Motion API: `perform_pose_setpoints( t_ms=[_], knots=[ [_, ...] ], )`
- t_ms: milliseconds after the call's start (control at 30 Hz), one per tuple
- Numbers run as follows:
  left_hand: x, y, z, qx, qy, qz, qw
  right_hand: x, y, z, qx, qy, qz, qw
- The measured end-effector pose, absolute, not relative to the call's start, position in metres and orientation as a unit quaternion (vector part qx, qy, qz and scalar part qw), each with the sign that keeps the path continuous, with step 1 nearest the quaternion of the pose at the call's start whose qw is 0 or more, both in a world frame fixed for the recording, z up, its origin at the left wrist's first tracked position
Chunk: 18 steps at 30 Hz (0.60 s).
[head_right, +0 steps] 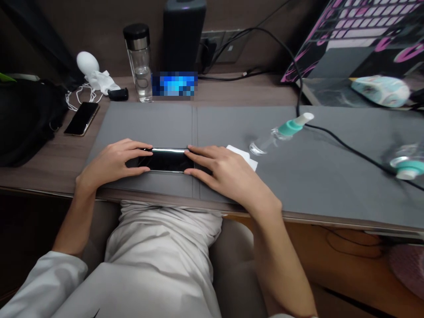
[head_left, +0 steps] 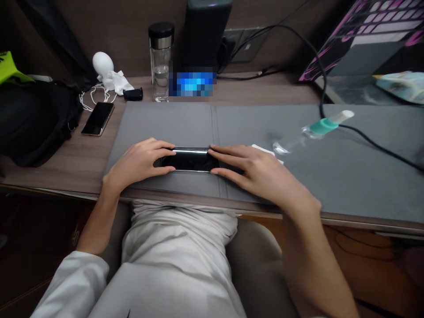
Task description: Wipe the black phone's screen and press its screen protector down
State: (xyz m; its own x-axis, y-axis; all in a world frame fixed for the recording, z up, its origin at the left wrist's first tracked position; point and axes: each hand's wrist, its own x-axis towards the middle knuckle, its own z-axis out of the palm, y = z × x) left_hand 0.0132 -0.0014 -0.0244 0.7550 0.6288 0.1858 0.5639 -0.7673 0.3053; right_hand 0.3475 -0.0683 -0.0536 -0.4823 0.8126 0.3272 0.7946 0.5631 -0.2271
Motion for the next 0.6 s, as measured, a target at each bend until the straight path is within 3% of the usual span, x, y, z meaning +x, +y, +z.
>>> perform_pose_setpoints(
  t_ms=[600],
  knots=[
    [0.0135,0.0002,-0.0254,0.928,0.313,0.160,0.124,0.3477,-0.0686,-0.0558,-0.440,-0.874,-0.015,0.208]
  ],
)
